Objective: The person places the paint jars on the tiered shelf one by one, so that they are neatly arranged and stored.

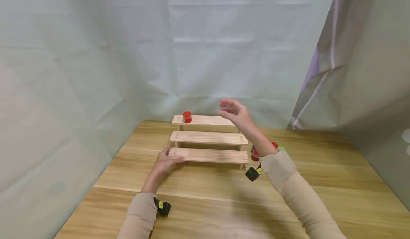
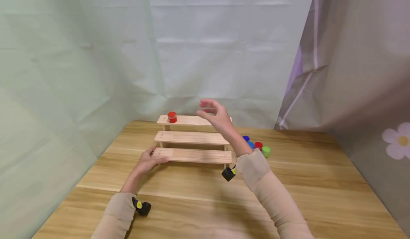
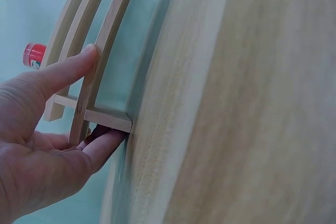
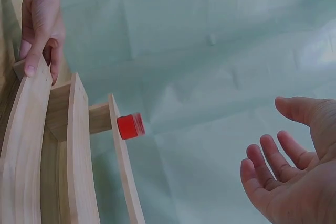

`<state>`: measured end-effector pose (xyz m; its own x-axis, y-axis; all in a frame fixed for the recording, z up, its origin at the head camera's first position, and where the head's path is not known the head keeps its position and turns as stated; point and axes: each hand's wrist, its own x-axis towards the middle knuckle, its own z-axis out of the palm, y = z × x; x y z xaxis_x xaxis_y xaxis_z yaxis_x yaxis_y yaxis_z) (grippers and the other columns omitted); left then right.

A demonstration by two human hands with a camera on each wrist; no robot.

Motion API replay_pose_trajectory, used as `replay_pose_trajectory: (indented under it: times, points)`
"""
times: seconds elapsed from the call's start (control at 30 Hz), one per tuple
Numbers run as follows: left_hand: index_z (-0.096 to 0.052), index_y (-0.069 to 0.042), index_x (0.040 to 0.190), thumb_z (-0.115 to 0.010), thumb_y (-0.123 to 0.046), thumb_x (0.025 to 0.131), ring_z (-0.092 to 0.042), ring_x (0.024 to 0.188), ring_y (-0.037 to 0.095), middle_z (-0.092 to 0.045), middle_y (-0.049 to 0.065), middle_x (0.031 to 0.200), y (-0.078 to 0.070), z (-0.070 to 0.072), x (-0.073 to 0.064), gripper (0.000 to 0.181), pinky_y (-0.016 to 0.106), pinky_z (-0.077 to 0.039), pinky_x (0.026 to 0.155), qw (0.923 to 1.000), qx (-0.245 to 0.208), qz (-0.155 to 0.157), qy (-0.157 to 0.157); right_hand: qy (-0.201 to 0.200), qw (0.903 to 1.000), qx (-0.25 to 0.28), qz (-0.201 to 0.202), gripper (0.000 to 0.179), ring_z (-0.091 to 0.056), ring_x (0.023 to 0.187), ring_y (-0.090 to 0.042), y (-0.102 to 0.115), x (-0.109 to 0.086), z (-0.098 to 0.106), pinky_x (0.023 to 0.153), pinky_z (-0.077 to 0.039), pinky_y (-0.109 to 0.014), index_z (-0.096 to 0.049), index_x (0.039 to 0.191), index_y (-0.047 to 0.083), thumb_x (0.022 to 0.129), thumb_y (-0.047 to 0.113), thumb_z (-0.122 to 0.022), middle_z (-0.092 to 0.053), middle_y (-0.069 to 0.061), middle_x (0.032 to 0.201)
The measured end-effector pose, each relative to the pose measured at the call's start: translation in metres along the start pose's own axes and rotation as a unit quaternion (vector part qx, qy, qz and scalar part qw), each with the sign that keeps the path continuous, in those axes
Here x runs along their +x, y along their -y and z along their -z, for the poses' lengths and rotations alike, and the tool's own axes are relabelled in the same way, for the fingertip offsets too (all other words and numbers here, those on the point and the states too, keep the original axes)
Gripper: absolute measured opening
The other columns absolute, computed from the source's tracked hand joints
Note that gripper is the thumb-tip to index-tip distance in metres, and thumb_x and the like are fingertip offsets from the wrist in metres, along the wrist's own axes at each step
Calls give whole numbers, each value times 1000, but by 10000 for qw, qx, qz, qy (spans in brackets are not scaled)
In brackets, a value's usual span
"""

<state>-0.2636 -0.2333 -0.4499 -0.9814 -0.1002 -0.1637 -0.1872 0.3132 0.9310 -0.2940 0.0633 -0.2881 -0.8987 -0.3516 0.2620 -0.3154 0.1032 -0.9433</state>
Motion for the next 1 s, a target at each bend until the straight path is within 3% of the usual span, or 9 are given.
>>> replay_pose_trajectory:
  times: [0.3, 0.53, 0.8, 1.0]
  points:
    - [-21, 7, 151, -79, -15, 79, -26, 144, 42, -21, 31, 157, 2, 0, 2, 95, 52, -31, 116, 10000, -22, -74, -29, -156, 9996, -203, -86, 44, -49, 130, -29, -11, -13, 15, 110, -40, -50, -49, 138, 10, 97, 19, -60, -53, -14, 139]
    - [-19, 8, 151, -79, -14, 79, -21, 145, 44, -19, 32, 157, -1, 2, -2, 96, 53, -24, 119, 9999, -84, -62, -25, -411, 9977, -288, -446, 46, -52, 128, -27, -28, -25, 29, 110, -41, -47, -50, 137, 9, 96, 23, -62, -53, -15, 140]
    - [-18, 7, 152, -77, -15, 81, -20, 146, 43, -18, 30, 158, -4, 3, 0, 95, 53, -22, 120, 10000, -29, -67, 21, -665, 9949, -372, -666, 47, -55, 115, -10, -44, -37, 46, 111, -41, -42, -48, 138, 6, 97, 25, -61, -51, -18, 140]
    - [-18, 7, 152, -78, -15, 81, -21, 146, 44, -17, 30, 158, -4, 1, 1, 95, 53, -22, 120, 10000, -53, -22, 13, -806, 9911, -541, -911, 49, -54, 108, -1, -55, -46, 58, 102, -45, -26, -46, 139, 6, 97, 28, -59, -50, -17, 142]
